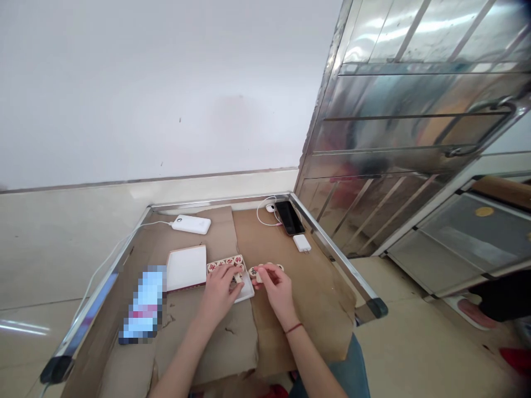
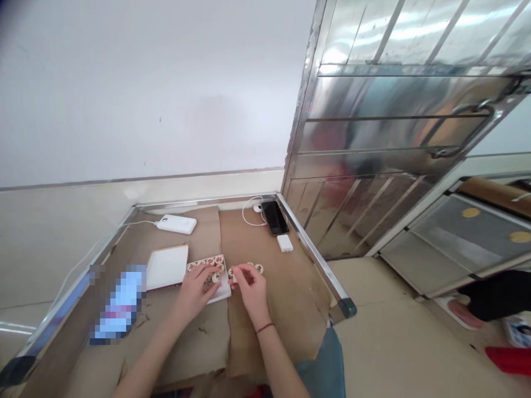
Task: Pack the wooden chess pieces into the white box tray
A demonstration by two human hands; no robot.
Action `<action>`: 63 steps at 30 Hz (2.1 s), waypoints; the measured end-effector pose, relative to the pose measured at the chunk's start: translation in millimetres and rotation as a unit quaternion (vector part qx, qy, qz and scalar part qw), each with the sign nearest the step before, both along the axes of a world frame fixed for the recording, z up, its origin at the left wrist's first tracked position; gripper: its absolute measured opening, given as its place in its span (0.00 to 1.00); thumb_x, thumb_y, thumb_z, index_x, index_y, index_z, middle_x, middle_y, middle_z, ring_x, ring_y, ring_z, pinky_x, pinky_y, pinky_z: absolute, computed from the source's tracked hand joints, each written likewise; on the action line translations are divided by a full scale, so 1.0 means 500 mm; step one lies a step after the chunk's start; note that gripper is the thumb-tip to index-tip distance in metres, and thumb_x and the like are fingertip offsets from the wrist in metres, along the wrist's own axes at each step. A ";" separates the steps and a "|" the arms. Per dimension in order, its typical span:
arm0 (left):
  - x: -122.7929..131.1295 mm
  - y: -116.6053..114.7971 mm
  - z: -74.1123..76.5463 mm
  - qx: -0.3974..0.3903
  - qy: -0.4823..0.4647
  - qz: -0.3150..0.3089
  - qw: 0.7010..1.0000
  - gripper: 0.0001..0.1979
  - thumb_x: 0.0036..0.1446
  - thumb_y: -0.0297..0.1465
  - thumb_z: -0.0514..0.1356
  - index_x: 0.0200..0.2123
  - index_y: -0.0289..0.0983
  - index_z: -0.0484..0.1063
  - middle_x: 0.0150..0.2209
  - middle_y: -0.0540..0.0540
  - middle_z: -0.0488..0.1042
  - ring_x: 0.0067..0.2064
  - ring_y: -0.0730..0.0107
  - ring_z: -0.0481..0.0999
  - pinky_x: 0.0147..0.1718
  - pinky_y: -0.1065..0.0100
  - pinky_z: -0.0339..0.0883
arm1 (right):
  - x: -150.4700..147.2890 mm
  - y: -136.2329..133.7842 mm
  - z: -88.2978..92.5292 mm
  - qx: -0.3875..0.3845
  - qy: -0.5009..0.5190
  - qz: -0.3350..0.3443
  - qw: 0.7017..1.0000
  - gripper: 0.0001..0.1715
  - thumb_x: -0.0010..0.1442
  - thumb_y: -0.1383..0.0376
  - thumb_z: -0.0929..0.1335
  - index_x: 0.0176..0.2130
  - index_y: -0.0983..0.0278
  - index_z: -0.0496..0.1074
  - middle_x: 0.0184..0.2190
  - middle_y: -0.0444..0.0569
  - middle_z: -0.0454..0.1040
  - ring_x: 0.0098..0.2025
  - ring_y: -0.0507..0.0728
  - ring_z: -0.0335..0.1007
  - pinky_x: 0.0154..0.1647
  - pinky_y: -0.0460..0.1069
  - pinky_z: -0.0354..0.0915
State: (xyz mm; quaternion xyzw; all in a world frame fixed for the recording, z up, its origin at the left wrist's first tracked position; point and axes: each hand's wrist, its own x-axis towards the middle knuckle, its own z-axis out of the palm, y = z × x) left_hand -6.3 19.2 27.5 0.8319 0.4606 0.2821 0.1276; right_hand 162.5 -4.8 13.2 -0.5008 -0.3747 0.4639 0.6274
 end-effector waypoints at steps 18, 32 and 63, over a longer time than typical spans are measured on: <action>0.016 0.013 0.008 0.075 0.179 -0.020 0.981 0.06 0.55 0.30 0.63 0.38 0.43 0.73 0.43 0.48 0.78 0.46 0.60 0.70 0.43 0.58 0.55 | -0.002 -0.002 -0.024 0.126 -0.174 -0.018 0.976 0.11 0.56 0.59 0.68 0.38 0.62 0.75 0.42 0.54 0.69 0.39 0.55 0.71 0.35 0.48 0.73; 0.018 0.018 0.004 0.083 0.182 -0.012 0.980 0.06 0.55 0.29 0.62 0.37 0.42 0.72 0.40 0.47 0.78 0.46 0.57 0.71 0.44 0.56 0.56 | -0.002 -0.004 -0.022 0.136 -0.196 -0.009 0.971 0.10 0.58 0.61 0.67 0.39 0.62 0.74 0.42 0.54 0.69 0.37 0.55 0.71 0.34 0.49 0.73; -0.096 -0.060 -0.034 0.080 -0.003 0.053 0.995 0.09 0.61 0.34 0.55 0.39 0.41 0.75 0.40 0.44 0.75 0.44 0.61 0.73 0.43 0.60 0.67 | -0.020 -0.017 -0.002 0.216 -0.491 0.031 0.844 0.11 0.57 0.70 0.65 0.38 0.59 0.75 0.39 0.50 0.72 0.43 0.59 0.65 0.47 0.56 0.64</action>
